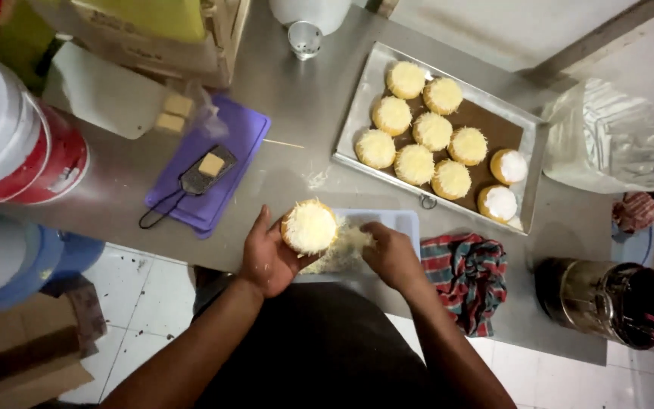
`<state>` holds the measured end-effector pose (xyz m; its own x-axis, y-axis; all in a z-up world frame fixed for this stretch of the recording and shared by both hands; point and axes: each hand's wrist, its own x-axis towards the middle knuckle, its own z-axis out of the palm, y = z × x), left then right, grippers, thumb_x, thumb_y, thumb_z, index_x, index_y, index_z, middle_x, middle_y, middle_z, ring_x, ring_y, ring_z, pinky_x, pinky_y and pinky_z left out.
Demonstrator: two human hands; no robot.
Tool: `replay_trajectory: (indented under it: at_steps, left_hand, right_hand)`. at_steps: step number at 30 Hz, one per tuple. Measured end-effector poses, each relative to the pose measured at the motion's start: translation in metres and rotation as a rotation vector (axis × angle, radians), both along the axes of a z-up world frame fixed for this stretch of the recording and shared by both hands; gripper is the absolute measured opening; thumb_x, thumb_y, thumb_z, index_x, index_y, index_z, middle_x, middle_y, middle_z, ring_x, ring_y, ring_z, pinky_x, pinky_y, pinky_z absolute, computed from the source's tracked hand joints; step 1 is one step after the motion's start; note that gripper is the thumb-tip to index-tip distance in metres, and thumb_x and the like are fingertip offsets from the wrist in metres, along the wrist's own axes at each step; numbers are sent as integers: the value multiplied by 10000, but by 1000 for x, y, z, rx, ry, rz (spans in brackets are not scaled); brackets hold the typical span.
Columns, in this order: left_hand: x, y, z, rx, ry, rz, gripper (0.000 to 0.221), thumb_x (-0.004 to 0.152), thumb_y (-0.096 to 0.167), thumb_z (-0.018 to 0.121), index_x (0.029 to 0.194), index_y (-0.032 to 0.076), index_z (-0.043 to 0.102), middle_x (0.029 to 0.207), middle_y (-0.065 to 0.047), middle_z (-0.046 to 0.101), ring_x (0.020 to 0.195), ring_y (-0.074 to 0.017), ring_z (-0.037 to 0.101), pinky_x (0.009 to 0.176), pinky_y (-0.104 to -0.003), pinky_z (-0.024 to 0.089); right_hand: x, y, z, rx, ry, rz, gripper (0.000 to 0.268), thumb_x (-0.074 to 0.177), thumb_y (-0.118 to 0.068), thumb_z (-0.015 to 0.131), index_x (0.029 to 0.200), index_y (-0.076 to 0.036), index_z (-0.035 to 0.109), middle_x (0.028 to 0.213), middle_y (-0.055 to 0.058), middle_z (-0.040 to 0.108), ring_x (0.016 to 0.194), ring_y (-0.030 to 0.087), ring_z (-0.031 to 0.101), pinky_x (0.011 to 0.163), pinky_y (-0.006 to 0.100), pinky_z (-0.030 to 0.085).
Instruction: Grating cheese into a container and using it to top a tray of muffins.
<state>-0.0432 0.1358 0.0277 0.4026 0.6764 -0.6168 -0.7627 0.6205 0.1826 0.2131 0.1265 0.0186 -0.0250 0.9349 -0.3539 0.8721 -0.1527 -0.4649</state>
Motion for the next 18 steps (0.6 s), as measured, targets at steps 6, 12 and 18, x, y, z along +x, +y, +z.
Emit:
replay_trajectory:
  at_steps: [6, 12, 18]
  left_hand:
    - [12, 0, -6, 35, 27, -78, 690, 899, 720, 486, 1283, 178, 672, 1211, -93, 733, 1059, -318, 717, 876, -546, 612]
    - [26, -1, -11, 40, 31, -118, 630, 934, 674, 502, 1251, 156, 670, 1185, -101, 742, 1027, -321, 729, 836, -539, 625]
    - [37, -3, -12, 50, 59, -202, 653, 940, 676, 493, 1305, 154, 637, 1203, -96, 730, 1015, -306, 722, 828, -524, 626]
  right_hand:
    - [20, -10, 14, 103, 270, -148, 322, 789, -134, 773, 1109, -149, 806, 912, 209, 770, 757, 310, 734, 699, 421, 591]
    - [26, -10, 21, 28, 682, -301, 311, 811, 17, 590, 1089, 14, 730, 909, 146, 683, 771, 231, 639, 675, 336, 567]
    - [2, -13, 70, 77, 876, -149, 438, 779, 87, 590, 1203, 65, 697, 969, 147, 661, 863, 250, 648, 745, 356, 600]
